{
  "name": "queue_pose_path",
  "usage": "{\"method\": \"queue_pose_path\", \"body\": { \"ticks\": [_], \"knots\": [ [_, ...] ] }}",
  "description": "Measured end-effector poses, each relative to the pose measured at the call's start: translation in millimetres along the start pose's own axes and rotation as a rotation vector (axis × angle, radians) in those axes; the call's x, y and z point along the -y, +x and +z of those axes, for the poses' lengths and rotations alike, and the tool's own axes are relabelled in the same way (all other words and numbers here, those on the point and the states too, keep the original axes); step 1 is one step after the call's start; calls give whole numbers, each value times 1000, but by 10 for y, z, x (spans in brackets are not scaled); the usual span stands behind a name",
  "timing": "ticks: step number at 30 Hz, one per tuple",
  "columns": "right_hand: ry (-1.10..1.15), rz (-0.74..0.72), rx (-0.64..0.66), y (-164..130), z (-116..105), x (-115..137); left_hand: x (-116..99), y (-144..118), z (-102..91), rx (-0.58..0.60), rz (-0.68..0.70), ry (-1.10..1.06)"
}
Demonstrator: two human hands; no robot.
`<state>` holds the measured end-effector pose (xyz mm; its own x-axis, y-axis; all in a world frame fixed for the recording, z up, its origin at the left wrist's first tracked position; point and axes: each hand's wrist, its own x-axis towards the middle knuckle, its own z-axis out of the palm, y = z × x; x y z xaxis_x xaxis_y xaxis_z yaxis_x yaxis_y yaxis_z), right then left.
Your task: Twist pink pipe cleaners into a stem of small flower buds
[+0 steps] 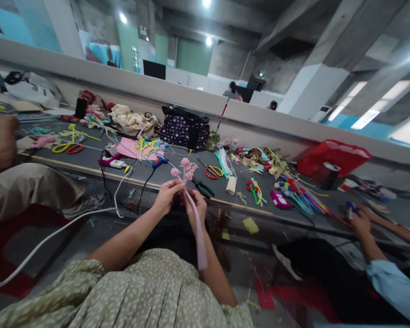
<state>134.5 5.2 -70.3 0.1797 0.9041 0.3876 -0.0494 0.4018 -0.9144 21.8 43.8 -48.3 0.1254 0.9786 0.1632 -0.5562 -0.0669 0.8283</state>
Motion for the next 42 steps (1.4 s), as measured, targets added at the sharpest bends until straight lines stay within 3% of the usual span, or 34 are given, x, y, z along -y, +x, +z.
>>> {"method": "queue_pose_path", "body": {
  "ticks": [3,6,13,21,28,36,42],
  "knots": [
    [-32,-37,-26,77,-101,-50,-38,45,-57,38,-52,28],
    [88,57,-55,229,-149,-40,-73,51,-65,87,-87,84],
    [130,44,10,464,-48,165,-144,-9,-59,136,-58,217],
    [339,208,-42,434,33,153,-133,-1,-77,79,27,173],
    [241,120,95,401,23,103,-54,-9,-102,48,22,215],
    [356,140,31,381,119,39,-16,-8,-118,54,52,202],
    [353,218,-4,359,14,-4,-30,-7,-141,44,5,149]
  ]
}}
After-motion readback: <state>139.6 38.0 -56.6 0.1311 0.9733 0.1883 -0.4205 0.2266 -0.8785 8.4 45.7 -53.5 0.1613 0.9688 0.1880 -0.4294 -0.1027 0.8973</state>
